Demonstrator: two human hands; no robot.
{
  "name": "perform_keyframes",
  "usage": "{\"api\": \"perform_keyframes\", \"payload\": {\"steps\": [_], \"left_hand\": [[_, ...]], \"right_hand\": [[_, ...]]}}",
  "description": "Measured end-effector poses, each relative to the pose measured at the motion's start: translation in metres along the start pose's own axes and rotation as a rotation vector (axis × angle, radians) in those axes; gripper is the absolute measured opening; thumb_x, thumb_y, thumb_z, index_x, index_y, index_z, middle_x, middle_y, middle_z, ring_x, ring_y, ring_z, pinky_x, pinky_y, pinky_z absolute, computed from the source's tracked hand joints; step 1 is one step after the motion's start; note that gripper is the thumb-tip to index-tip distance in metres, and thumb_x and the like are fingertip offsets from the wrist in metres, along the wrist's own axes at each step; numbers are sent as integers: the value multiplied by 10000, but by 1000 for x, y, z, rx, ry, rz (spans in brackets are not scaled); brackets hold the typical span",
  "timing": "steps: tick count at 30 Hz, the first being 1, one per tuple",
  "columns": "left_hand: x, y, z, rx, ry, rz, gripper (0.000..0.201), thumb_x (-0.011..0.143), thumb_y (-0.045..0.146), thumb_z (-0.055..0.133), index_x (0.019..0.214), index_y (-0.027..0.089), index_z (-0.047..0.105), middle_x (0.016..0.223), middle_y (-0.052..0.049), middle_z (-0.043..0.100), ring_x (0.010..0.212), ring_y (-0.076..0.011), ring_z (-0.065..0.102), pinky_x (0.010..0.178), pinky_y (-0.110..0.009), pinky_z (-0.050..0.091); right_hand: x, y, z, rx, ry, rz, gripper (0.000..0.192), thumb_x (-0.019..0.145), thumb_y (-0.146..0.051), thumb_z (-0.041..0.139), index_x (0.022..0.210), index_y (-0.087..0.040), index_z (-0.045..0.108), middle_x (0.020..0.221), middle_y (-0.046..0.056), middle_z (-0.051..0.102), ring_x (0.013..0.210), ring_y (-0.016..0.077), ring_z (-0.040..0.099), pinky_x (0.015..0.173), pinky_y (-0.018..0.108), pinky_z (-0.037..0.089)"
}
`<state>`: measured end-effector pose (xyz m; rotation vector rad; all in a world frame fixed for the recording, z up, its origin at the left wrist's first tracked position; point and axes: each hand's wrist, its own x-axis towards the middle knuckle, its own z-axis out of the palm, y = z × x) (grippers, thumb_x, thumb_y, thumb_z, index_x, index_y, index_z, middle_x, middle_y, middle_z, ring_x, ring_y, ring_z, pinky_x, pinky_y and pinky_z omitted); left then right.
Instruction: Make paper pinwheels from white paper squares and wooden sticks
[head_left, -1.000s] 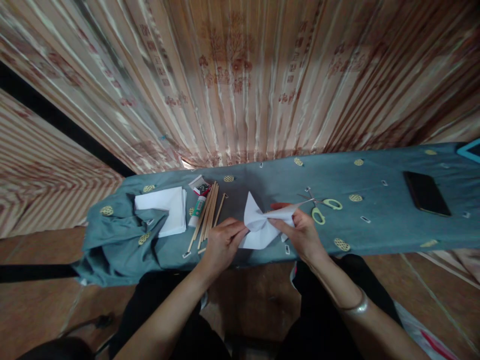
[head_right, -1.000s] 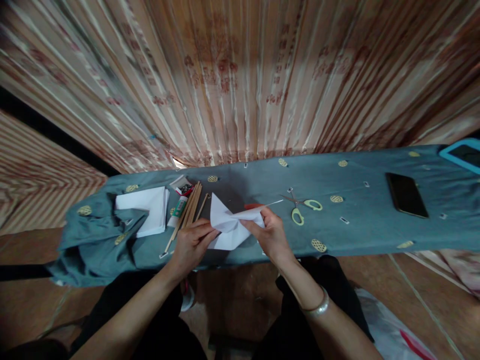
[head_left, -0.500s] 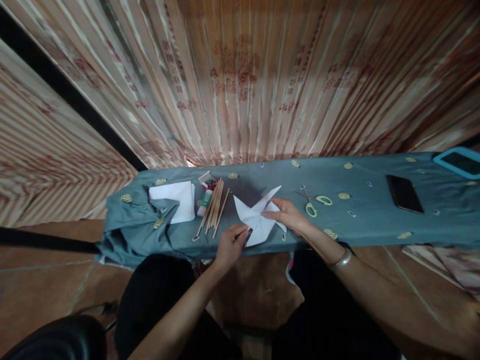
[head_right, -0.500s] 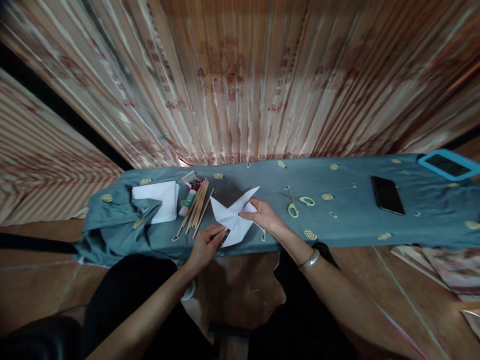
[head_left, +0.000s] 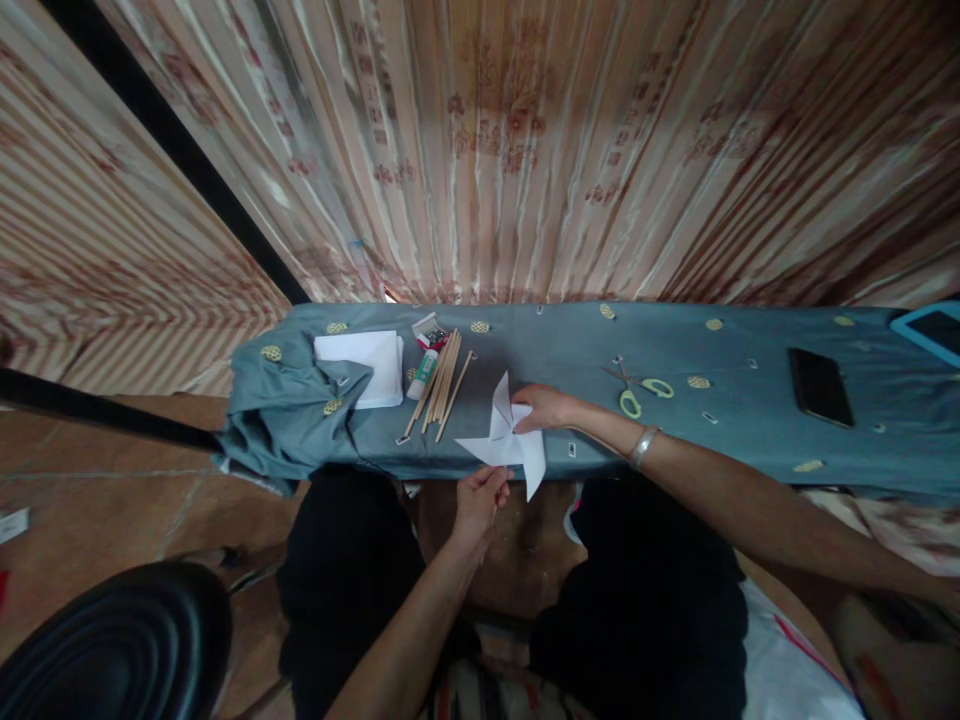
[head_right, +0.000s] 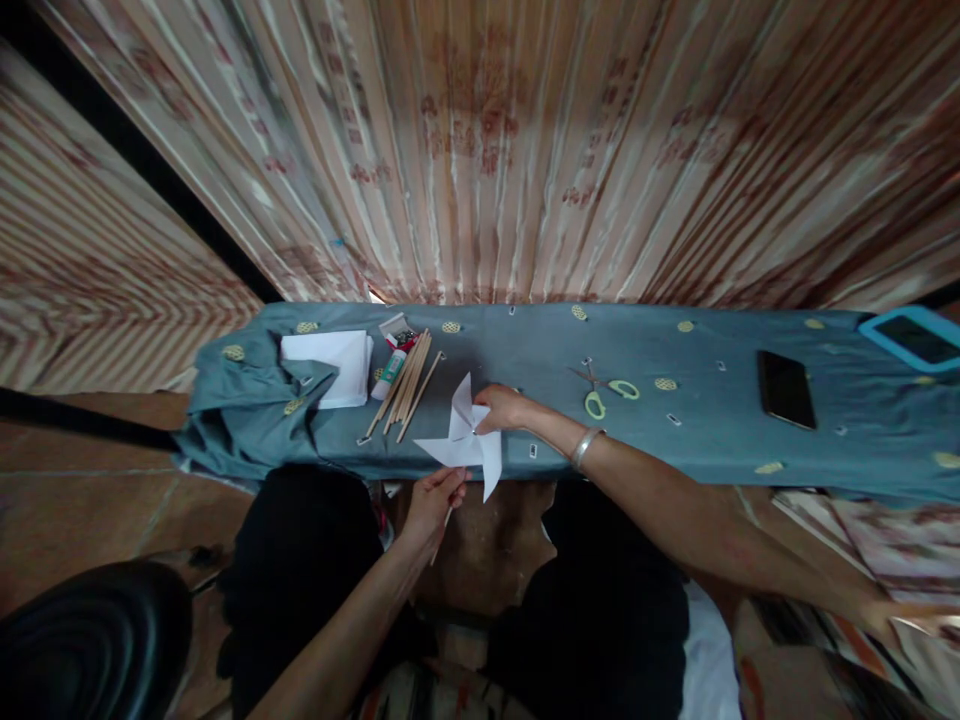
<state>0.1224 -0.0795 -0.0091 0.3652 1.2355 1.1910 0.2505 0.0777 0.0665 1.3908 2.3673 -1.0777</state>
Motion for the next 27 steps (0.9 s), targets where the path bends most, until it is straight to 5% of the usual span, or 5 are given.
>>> {"api": "perform_keyframes", "payload": {"steps": [10,20,27], "left_hand": [[-4,4,4,-155,-39,-189,392,398,350,945,639,112,748,626,-47,683,513,-57,509,467,-175,346],[-6,10,3,-90,-156,-384,253,709,302,831,848,108,750,664,-43,708,468,-73,568,491,-197,437],[-2,4,8,-26,-209,-335,390,676,425,827,858,99,712,607,-23,666,465,-117,603,496,-239,468]], "right_hand": [[14,-10,-4,-311,-112,-33,367,726,-266,723,1075,-156,743,1062,92,755,934,237,681,668,241,427],[13,-9,-7,-352,-138,-88,337,748,-252,702,1063,-135,735,1053,101,748,909,232,674,681,250,426],[18,-9,-11,-339,-179,-96,304,718,-231,726,1011,-151,744,990,70,751,869,217,665,664,248,422]]}}
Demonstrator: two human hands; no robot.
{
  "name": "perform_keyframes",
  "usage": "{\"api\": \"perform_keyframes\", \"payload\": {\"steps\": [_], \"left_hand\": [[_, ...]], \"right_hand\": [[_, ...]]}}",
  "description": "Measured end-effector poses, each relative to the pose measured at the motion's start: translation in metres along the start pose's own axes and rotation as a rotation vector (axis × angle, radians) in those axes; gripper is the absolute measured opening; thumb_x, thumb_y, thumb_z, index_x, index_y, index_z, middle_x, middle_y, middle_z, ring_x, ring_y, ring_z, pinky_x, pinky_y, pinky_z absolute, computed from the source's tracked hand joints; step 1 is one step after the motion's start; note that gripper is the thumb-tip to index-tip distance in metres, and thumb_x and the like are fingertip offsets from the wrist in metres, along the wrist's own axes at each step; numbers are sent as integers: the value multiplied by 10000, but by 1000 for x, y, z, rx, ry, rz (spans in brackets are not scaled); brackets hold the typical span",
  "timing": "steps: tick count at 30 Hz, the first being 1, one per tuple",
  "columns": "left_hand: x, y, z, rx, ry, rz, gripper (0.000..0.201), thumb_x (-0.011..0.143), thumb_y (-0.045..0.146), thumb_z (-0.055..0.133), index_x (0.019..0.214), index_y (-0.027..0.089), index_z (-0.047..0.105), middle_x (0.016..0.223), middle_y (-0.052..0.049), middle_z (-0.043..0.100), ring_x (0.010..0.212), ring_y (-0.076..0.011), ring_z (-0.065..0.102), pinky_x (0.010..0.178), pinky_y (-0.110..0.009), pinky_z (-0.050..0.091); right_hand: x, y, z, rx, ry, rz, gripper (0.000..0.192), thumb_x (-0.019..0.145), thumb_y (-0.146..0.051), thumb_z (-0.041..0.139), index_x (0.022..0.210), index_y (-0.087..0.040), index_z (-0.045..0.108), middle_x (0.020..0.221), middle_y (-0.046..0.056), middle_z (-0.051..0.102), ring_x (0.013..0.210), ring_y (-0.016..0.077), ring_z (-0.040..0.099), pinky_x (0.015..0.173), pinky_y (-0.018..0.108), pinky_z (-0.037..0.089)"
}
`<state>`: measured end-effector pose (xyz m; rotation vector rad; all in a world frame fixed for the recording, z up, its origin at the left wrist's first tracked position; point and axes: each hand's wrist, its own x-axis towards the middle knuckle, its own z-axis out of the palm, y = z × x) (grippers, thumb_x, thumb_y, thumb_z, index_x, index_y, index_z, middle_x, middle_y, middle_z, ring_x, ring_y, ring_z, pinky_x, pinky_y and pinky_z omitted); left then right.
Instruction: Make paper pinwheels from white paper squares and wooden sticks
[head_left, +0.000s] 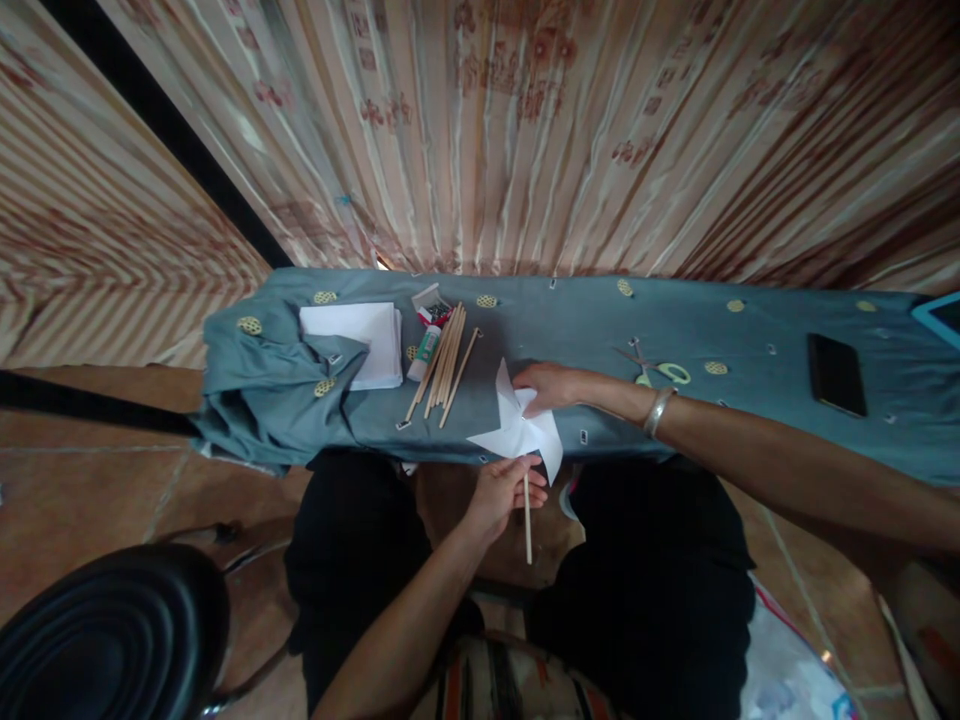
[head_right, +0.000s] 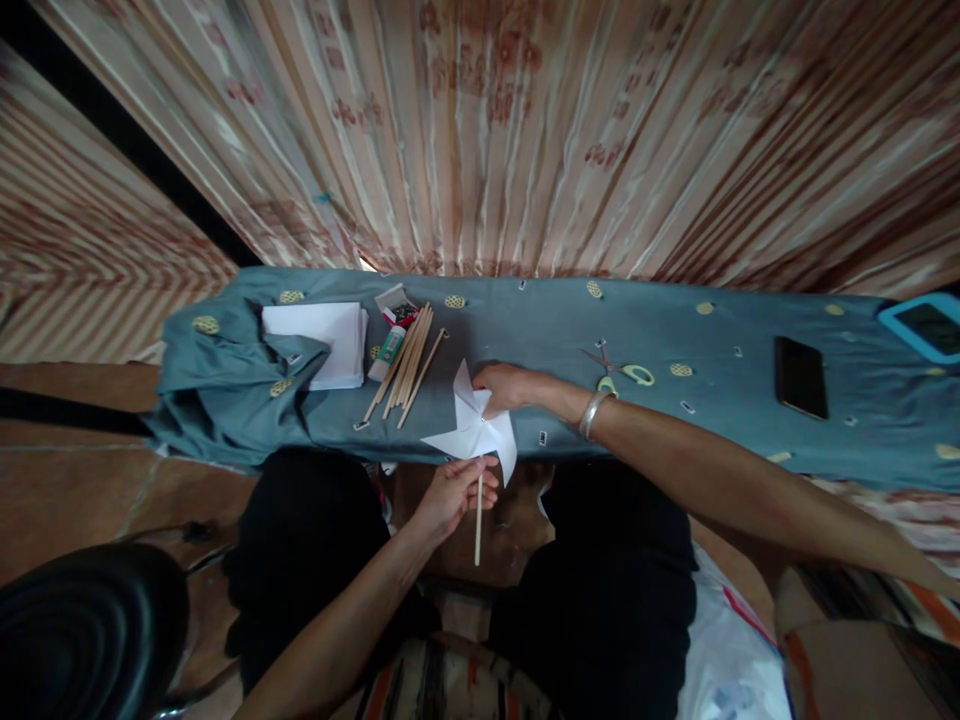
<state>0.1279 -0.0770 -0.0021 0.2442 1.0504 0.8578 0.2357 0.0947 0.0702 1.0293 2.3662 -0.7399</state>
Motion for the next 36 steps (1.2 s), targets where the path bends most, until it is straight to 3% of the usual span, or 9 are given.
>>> {"api": "perform_keyframes", "payload": {"steps": [9,25,36], "left_hand": [[4,-9,-6,-11,-47,76,601,526,602,842,834,109,688,568,0,630,409,-103,538,434,-233,397],[7,-12,-5,-48,-85,60,558,579,625,805,792,126,677,549,7,610,393,-112,521,436,-253,386],[1,-10,-5,-65,-33,73,592,561,591,836,863,99,703,588,-10,633,442,-120,573,470,-250,447]], "right_hand": [[4,2,-1,54,-37,12,294,712,-238,727,990,-146,751,952,56,745,850,208,661,660,250,435],[4,3,5,201,-41,56,245,679,-188,712,921,-163,740,904,43,732,833,217,663,662,266,441],[0,2,-2,54,-42,-13,262,724,-255,720,964,-150,741,935,65,732,818,211,646,647,266,416]]}}
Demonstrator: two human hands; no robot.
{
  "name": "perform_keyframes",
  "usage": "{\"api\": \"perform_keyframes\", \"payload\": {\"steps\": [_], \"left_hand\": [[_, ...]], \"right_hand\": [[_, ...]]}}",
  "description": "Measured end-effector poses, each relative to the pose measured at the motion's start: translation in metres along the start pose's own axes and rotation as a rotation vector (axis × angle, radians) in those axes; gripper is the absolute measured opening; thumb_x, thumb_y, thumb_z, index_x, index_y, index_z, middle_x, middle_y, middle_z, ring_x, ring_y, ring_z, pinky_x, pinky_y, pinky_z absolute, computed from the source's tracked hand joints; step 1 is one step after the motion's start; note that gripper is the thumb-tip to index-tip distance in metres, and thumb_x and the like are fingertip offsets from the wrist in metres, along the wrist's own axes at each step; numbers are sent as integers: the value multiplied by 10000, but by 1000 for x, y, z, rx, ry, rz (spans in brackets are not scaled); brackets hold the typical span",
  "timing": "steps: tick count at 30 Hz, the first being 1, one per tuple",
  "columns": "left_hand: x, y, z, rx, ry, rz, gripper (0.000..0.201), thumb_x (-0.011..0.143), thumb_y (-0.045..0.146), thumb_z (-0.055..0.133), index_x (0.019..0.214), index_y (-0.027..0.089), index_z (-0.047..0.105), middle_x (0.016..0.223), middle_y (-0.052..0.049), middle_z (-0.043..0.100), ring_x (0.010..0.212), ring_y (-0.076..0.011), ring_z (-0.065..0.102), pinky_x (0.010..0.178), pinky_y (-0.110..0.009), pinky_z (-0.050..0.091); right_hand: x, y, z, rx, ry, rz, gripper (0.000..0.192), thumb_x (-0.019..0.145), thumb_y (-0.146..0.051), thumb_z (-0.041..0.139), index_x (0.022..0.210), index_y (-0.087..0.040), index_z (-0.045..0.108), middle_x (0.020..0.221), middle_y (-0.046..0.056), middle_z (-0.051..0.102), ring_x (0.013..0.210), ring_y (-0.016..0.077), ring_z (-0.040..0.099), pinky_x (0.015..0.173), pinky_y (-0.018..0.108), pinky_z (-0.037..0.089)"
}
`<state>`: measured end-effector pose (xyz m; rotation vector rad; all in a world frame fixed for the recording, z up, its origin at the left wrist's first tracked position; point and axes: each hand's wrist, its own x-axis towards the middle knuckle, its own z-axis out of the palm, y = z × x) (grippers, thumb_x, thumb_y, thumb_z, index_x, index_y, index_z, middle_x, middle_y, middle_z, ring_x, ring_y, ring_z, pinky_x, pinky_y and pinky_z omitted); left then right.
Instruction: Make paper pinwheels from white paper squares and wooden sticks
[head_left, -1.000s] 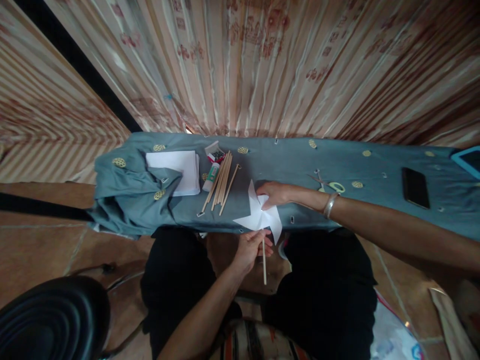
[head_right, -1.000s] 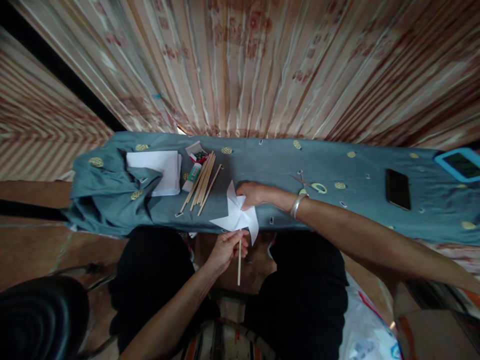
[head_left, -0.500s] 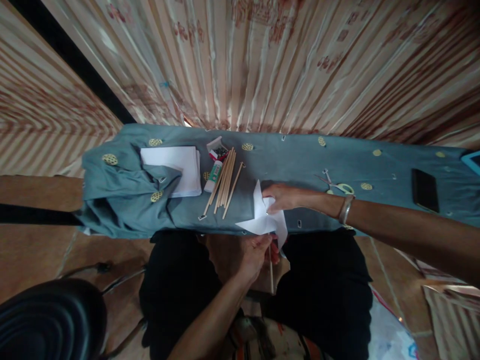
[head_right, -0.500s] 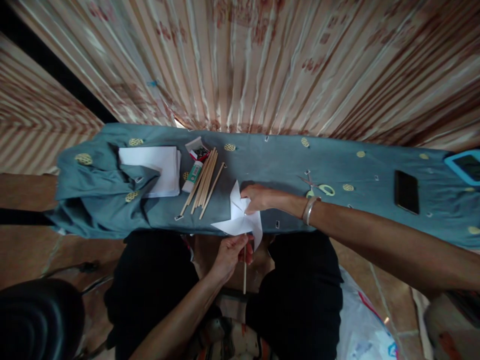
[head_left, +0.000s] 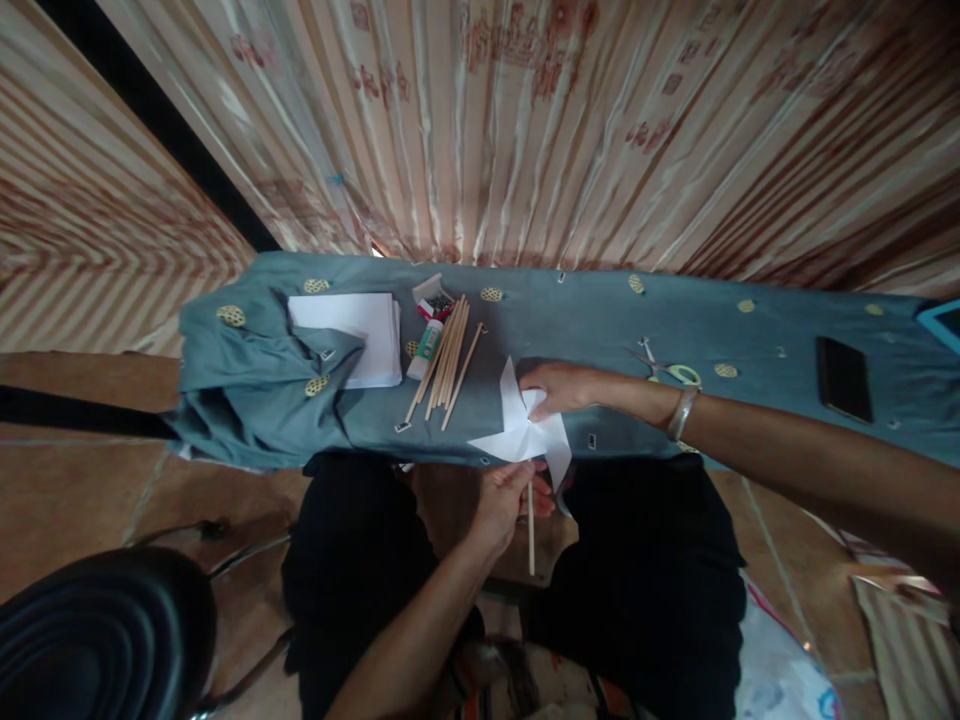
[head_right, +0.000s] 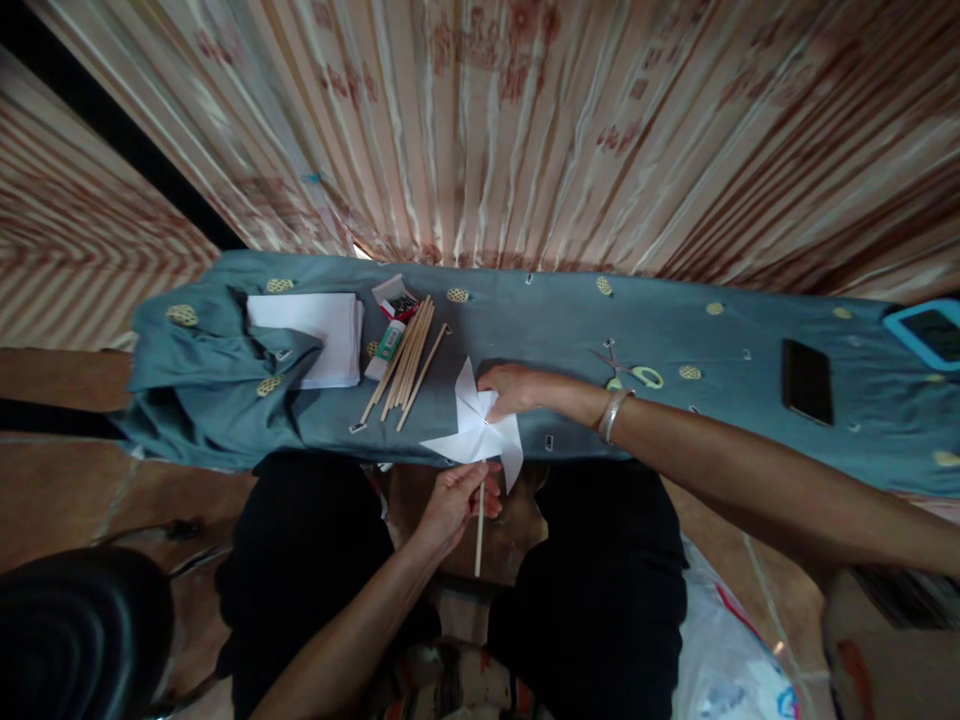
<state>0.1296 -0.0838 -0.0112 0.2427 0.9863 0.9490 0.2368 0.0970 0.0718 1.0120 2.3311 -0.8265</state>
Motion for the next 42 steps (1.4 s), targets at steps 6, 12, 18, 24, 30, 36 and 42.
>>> {"api": "perform_keyframes", "payload": {"steps": [6,12,18,24,30,36,42], "left_hand": [[1,-1,-1,-11,5,-20,575,566,562,844,877,101,700,595,-17,650,453,-129,600,460,-242,458],[2,-1,0,-48,7,-31,657,473,591,874,860,89,701,587,-31,673,459,-146,630,446,-235,471],[2,1,-1,-63,-8,-68,678,455,593,887,864,85,706,593,-28,678,460,-142,631,450,-236,482],[3,1,-5,-22,-75,-97,664,506,612,857,883,86,709,586,-18,663,458,-137,621,476,-251,486],[3,-1,-2,2,-70,-31,611,543,639,812,803,102,679,533,16,609,382,-103,527,424,-237,387],[1,0,-1,-7,-92,-8,556,585,637,785,747,124,646,507,32,569,372,-86,475,418,-231,319],[3,0,-1,1,-93,-20,527,615,624,765,744,128,639,501,37,548,358,-85,451,414,-237,283]], "right_hand": [[-3,-7,-4,-36,-13,23,274,725,-263,740,976,-154,738,945,65,732,831,216,648,654,268,413],[-3,-9,-4,-32,1,24,253,729,-244,743,968,-160,734,933,67,730,815,215,652,649,278,414],[2,-4,-6,-46,4,-4,213,713,-263,766,909,-184,741,869,64,712,774,223,632,656,304,420],[10,5,-8,-13,-70,-4,329,708,-317,766,994,-161,723,968,69,700,859,234,640,702,298,434],[9,9,-9,21,-117,-49,337,725,-306,728,1023,-150,705,1008,57,697,915,217,630,770,279,438],[7,8,-9,46,-106,-54,309,742,-294,713,1004,-130,701,992,66,696,898,208,620,752,274,426],[5,9,-8,132,-104,-86,219,765,-252,695,941,-122,705,900,43,699,800,172,608,674,256,409]]}}
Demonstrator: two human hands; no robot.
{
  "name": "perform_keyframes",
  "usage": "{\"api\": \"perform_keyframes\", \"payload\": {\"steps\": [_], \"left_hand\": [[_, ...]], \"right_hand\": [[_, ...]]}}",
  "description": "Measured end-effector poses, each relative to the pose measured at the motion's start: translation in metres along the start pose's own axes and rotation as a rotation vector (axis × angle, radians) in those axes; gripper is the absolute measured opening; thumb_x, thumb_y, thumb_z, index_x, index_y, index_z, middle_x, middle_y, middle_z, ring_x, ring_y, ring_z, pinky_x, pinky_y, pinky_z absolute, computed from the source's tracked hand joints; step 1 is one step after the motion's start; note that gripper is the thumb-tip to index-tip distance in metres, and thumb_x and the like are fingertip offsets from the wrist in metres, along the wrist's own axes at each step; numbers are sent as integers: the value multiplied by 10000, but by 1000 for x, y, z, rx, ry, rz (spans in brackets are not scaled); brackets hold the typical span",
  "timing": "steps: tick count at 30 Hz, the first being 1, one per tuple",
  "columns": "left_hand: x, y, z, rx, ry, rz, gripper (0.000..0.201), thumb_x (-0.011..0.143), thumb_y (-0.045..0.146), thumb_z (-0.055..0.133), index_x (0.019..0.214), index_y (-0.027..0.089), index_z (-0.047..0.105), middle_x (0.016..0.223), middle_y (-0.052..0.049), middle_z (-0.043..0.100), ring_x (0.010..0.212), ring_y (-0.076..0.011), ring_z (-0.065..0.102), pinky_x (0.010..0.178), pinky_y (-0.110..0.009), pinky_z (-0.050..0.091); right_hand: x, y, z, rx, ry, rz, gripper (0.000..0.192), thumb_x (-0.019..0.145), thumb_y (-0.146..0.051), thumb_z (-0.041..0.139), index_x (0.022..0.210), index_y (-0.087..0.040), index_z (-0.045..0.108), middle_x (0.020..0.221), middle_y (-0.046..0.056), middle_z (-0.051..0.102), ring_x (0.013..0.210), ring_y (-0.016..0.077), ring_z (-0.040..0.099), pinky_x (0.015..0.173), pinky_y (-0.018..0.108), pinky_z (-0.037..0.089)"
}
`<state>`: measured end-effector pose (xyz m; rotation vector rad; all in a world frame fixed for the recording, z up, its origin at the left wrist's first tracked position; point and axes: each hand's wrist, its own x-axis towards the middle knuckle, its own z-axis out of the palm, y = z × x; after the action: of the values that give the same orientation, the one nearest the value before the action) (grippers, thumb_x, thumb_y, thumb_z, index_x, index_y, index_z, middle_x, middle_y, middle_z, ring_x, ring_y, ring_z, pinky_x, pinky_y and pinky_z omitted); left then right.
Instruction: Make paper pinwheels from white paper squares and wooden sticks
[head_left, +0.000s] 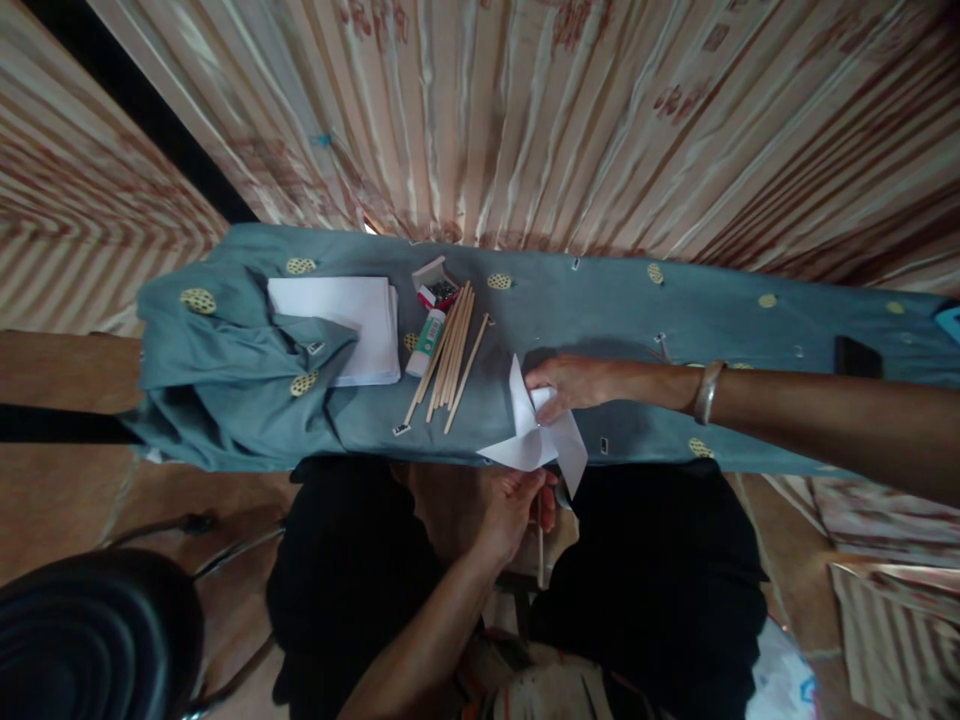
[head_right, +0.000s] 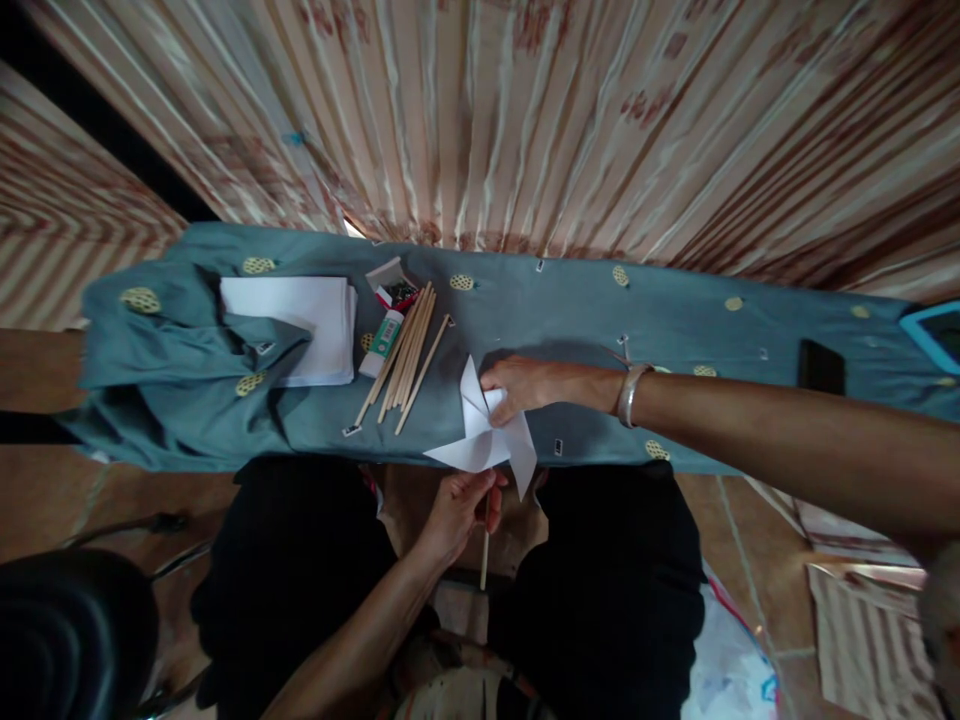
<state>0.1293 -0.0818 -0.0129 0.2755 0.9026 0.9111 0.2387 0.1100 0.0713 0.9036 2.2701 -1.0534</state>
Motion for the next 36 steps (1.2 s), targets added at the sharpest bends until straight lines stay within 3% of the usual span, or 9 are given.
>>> {"api": "perform_keyframes", "payload": {"steps": [22,36], "left_hand": [[2,0,5,-35,51,-26,585,553,677,785,704,132,635,459,39,532,336,-85,446,389,-238,318],[3,-4,7,-13,36,37,581,615,694,757,696,137,615,478,29,531,358,-84,451,416,-242,316]], "right_hand": [[5,12,8,49,39,4,201,748,-344,730,890,-203,716,848,16,700,839,210,643,703,271,446],[5,8,10,27,59,56,205,734,-363,750,841,-199,689,813,10,687,788,190,632,656,262,421]]}}
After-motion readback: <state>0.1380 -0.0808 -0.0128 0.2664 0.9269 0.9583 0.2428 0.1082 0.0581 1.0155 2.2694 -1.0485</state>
